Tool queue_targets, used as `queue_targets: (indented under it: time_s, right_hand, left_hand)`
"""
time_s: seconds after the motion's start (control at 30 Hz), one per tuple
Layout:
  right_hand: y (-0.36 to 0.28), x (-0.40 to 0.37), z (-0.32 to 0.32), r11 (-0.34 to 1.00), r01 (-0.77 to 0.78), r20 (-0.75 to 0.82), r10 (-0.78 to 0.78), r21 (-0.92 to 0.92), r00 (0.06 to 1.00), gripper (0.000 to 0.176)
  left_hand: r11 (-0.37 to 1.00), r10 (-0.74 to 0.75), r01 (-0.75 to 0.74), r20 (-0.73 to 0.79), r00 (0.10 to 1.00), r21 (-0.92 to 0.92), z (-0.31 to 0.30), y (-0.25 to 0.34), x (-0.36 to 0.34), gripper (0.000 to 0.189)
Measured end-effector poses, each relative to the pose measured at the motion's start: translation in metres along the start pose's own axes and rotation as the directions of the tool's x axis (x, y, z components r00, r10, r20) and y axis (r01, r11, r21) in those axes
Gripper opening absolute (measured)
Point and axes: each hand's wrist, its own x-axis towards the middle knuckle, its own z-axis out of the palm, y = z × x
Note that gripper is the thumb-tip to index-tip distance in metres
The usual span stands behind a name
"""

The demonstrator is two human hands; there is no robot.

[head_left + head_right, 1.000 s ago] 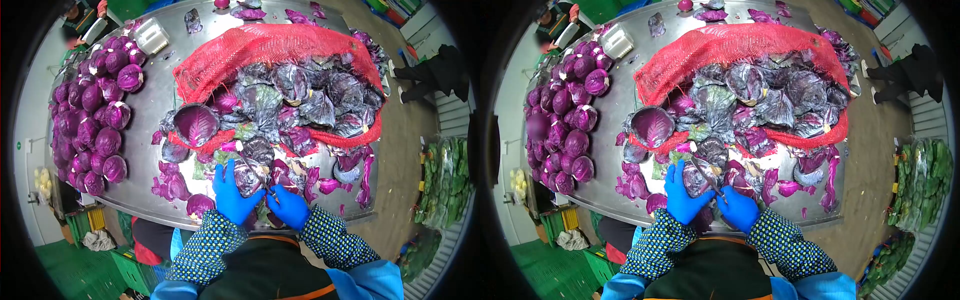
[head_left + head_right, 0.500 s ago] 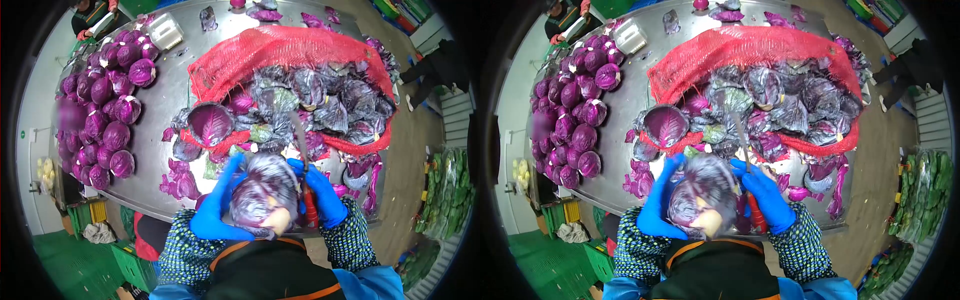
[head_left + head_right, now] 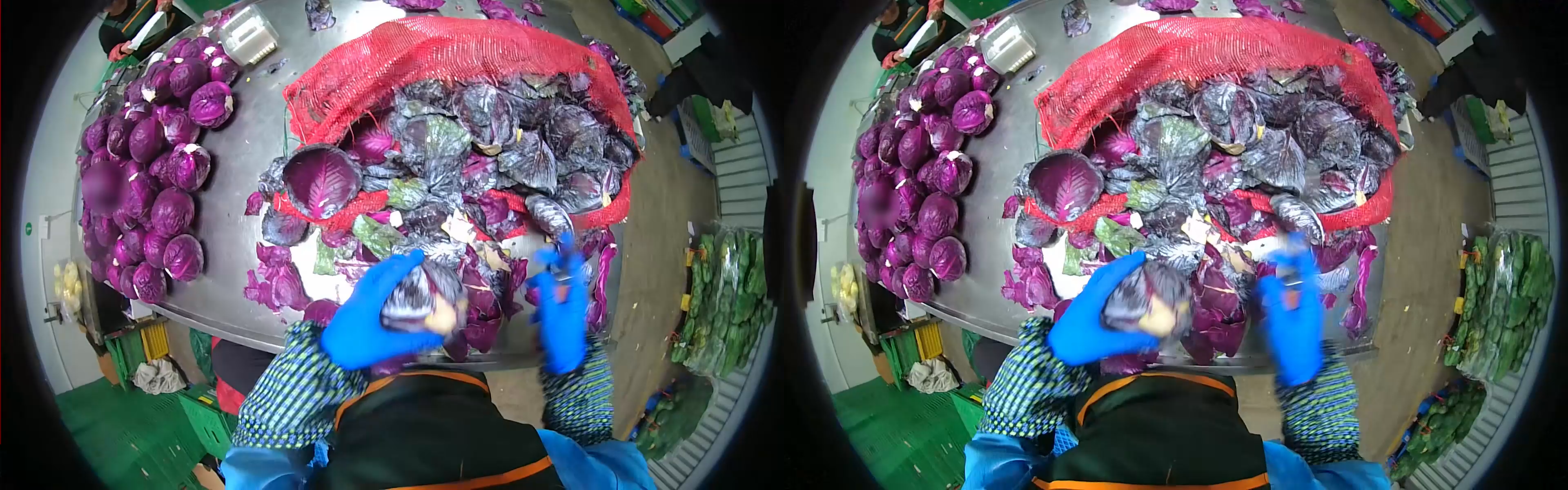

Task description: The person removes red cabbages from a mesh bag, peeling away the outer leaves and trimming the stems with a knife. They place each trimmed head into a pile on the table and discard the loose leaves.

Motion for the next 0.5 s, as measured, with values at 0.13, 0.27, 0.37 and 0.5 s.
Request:
queue_targets:
  time_s: [0.13, 0.27, 0.37, 0.5]
  right_hand:
    - [0.068, -0.009, 0.048, 0.998, 0.060, 0.283, -0.052, -0.021, 0.958, 0.050]
    - [0.065, -0.017, 0.042, 0.926, 0.293, 0.375, -0.191, -0.237, 0.907, 0.044]
    - [0.057, -0.010, 0.049, 0.892, 0.241, 0.522, -0.007, -0.382, 0.853, 0.041]
    - [0.104, 0.029, 0.060, 0.956, 0.108, 0.428, 0.020, -0.273, 0.904, 0.040]
  left_hand:
    - [0.950, -0.030, 0.108, -0.262, 0.965, 0.291, 0.049, -0.073, 0.004, 0.096]
    - [0.963, -0.139, 0.208, -0.347, 0.927, 0.169, 0.062, -0.071, -0.003, 0.098]
    - [0.959, -0.184, 0.245, -0.346, 0.920, 0.141, 0.062, -0.060, 0.004, 0.096]
    - [0.953, -0.179, 0.254, -0.373, 0.910, 0.163, 0.067, -0.062, 0.003, 0.095]
